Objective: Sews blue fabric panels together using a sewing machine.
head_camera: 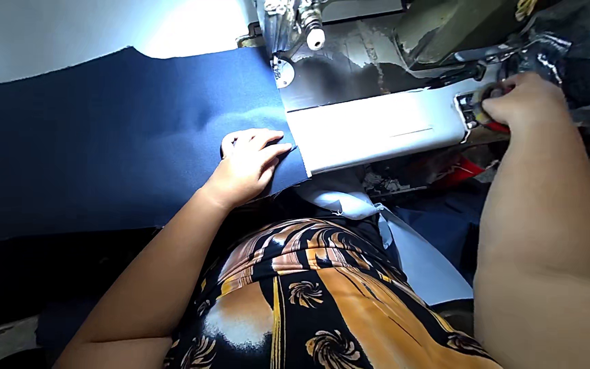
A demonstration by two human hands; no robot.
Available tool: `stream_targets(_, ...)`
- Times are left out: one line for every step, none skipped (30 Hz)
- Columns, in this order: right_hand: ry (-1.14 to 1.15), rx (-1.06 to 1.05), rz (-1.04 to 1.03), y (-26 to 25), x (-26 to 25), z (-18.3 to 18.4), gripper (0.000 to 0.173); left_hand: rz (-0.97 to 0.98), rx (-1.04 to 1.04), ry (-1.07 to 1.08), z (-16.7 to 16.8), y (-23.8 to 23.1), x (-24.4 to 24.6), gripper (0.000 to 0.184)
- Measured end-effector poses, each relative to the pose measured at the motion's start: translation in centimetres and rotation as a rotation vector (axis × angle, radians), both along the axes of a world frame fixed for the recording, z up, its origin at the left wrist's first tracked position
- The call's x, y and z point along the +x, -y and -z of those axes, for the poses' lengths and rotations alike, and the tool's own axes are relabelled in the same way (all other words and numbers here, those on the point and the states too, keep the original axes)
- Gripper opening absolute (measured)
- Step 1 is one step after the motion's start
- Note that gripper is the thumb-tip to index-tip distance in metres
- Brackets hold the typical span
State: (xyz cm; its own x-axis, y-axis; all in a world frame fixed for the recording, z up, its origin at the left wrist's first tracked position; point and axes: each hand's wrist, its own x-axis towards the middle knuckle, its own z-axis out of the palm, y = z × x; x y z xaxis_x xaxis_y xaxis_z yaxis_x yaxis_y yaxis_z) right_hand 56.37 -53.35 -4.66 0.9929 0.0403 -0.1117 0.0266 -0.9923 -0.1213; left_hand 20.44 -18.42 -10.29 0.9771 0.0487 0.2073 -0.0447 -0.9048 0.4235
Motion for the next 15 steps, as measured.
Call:
stream_targets(0.006,-0.009,-0.015,0.4,-0.8,-0.5,0.057,-0.013,-0.009,-0.012,0.0,0.1,-0.1,0.04)
stream_targets(0.012,-0.02,-0.03,0.8,-2.0,-1.2,0.057,-0.027,-0.018,-0.019,-0.1,0.1,-0.3,0.04)
stream_targets(0.018,-0.023,-0.051,1.3,-3.6,-1.9,0.058,-0.043,-0.022,-0.025,-0.1,0.2,-0.5,0.04)
stream_targets(0.038,-0.017,-0.081,1.6,-5.6,-2.7,0.062,-0.059,-0.024,-0.022,0.0,0.2,-0.7,0.04)
stream_targets(0.069,0.019,-0.123,1.7,-7.8,-3.3,0.066,-0.071,-0.03,-0.013,0.0,0.2,-0.8,0.04)
stream_targets(0.092,0.089,-0.187,1.5,-10.4,-3.5,0.072,-0.08,-0.035,-0.008,0.0,0.2,-1.0,0.04)
stream_targets(0.072,0.193,-0.271,1.0,-13.1,-3.5,0.075,-0.084,-0.037,-0.014,0.0,0.2,-1.2,0.041)
stream_targets(-0.012,0.322,-0.37,0.6,-15.5,-2.8,0.071,-0.085,-0.04,-0.018,0.0,0.2,-1.3,0.041)
stream_targets(-0.166,0.479,-0.442,-0.3,-18.0,-1.7,0.063,-0.083,-0.042,-0.022,0.0,0.3,-1.4,0.042)
stream_targets(-0.408,0.637,-0.447,-1.5,-20.2,-0.6,0.054,-0.082,-0.042,-0.019,-0.1,0.3,-1.4,0.042)
stream_targets(-0.673,0.727,-0.439,-2.7,-21.9,0.5,0.053,-0.081,-0.041,-0.016,-0.2,0.3,-1.4,0.041)
stream_targets(-0.874,0.741,-0.459,-3.8,-23.1,1.5,0.059,-0.078,-0.042,-0.012,-0.2,0.2,-1.4,0.041)
stream_targets(-0.97,0.721,-0.52,-4.8,-23.8,2.2,0.068,-0.075,-0.038,-0.008,-0.2,0.2,-1.4,0.041)
stream_targets(-0.999,0.694,-0.591,-5.8,-24.2,2.7,0.071,-0.072,-0.032,-0.005,-0.2,0.2,-1.3,0.041)
stream_targets(-0.998,0.678,-0.65,-6.8,-24.3,2.9,0.07,-0.069,-0.029,0.0,-0.1,0.3,-1.4,0.041)
